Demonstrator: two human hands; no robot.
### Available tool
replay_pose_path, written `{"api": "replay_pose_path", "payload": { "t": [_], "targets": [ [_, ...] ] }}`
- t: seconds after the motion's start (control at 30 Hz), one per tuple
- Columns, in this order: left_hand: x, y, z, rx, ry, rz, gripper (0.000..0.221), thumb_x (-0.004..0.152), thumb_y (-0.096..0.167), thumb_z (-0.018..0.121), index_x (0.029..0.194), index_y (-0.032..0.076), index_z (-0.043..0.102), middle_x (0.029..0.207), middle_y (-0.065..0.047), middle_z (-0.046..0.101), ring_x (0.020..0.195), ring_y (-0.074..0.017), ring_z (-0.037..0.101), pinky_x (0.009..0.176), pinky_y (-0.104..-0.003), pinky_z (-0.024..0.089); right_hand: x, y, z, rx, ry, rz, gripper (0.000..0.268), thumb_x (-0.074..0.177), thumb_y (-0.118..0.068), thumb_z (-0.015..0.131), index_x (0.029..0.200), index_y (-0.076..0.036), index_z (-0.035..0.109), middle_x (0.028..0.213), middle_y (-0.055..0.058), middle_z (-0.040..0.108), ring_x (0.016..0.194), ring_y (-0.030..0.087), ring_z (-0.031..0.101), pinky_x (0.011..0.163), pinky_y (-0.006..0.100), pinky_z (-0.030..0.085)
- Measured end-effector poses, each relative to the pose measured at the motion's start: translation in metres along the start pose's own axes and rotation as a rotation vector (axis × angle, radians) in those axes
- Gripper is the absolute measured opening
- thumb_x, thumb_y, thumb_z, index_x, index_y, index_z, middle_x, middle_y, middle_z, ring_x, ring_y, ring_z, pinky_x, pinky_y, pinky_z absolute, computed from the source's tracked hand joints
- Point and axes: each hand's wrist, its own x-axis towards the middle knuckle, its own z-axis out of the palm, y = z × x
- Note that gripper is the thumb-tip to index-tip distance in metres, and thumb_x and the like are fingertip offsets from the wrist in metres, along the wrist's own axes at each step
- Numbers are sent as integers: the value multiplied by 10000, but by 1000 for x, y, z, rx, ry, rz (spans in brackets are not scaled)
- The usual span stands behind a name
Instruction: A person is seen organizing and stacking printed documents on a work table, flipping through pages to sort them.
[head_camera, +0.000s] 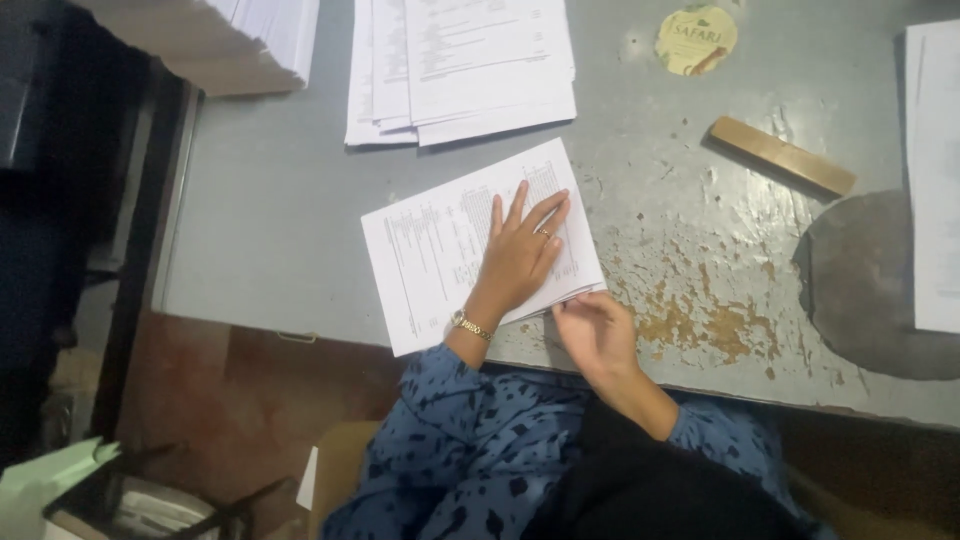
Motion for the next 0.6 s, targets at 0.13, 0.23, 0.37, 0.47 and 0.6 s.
{"api": "replay_pose_path", "payload": {
  "t": [0.13, 0.23, 0.37, 0.47, 0.6],
  "targets": [
    [-1, 0, 1, -20, 21, -12, 520, 1022, 321, 369, 1522, 231, 478, 1576, 28, 448, 1549, -408, 168, 1223, -664, 22, 17, 6, -34, -50, -44, -6, 302, 735, 76, 554, 621, -179, 440, 717, -30, 563, 858, 192, 597, 920, 432, 443],
    [-1, -4, 3, -29, 43, 7, 502, 1008, 307, 396, 1495, 246, 503, 1569, 46, 451, 1546, -402, 184, 1223, -670, 47, 53, 15, -100, -140, -78, -47, 253, 740, 72, 540, 739, -174, 481, 831, -37, 627, 913, 170, 600, 908, 387, 469],
    [-1, -7, 7, -25, 80, 37, 432, 995, 322, 423, 1393, 258, 580, 1558, 61, 459, 1539, -403, 199, 1211, -689, 80, 54, 13, -107, -134, -106, -58, 490, 705, 81, 478, 1140, -137, 537, 1336, -8, 625, 1355, 247, 509, 1187, 495, 315],
    [-2, -5, 5, -23, 91, 40, 388, 991, 334, 431, 1316, 257, 628, 1552, 67, 464, 1533, -402, 211, 1206, -691, 93, 33, 6, -85, -127, -139, -26, 630, 695, 51, 457, 1288, -142, 546, 1557, -1, 519, 1470, 265, 422, 1209, 515, 280],
    [-2, -3, 1, -15, 85, 30, 359, 986, 341, 426, 1229, 259, 676, 1550, 78, 465, 1530, -397, 218, 1207, -689, 97, 21, 0, -79, -121, -180, 10, 665, 704, 22, 451, 1334, -163, 559, 1608, -25, 469, 1484, 241, 404, 1211, 507, 278]
  ]
}}
